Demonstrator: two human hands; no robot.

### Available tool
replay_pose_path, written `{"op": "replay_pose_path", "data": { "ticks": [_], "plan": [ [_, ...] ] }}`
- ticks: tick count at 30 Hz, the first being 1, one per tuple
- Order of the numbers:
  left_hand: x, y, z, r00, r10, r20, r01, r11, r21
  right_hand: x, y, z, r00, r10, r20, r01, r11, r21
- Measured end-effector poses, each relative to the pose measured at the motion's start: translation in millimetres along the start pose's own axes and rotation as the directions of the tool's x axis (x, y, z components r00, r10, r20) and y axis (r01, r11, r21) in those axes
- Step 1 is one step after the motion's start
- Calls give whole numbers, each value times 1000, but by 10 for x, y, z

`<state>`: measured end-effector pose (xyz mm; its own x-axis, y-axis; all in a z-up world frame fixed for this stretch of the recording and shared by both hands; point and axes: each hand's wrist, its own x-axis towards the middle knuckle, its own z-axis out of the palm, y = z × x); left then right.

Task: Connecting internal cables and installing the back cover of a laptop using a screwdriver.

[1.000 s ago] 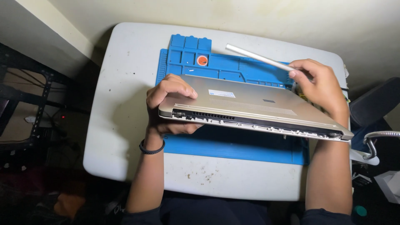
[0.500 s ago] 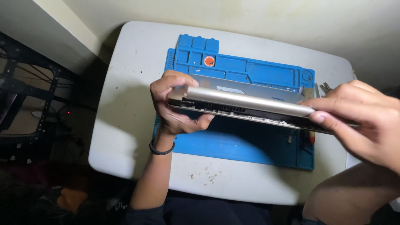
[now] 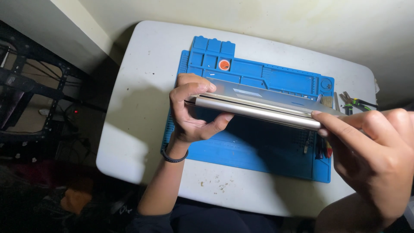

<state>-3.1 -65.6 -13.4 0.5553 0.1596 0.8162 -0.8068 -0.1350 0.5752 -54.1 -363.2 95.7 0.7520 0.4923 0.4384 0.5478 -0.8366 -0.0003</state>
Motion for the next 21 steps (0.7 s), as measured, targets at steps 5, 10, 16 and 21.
{"op": "replay_pose_path", "data": {
  "ticks": [5,10,16,21],
  "plan": [
    [12,-10,15,1000,14,-9,-14,1000,5,-19,14,34,1000,-2,1,2,1000,8],
    [18,22,20,1000,16,-2,-16,999,43,-55,-10,81,999,20,-47,-20,1000,-5],
    [48,60,16,1000,13,7,-13,997,71,-84,50,97,997,-41,-60,40,999,-9],
    [40,36,8,1000,-1,28,-1,999,49,-80,58,122,994,-59,-97,57,998,-16]
  ]
}}
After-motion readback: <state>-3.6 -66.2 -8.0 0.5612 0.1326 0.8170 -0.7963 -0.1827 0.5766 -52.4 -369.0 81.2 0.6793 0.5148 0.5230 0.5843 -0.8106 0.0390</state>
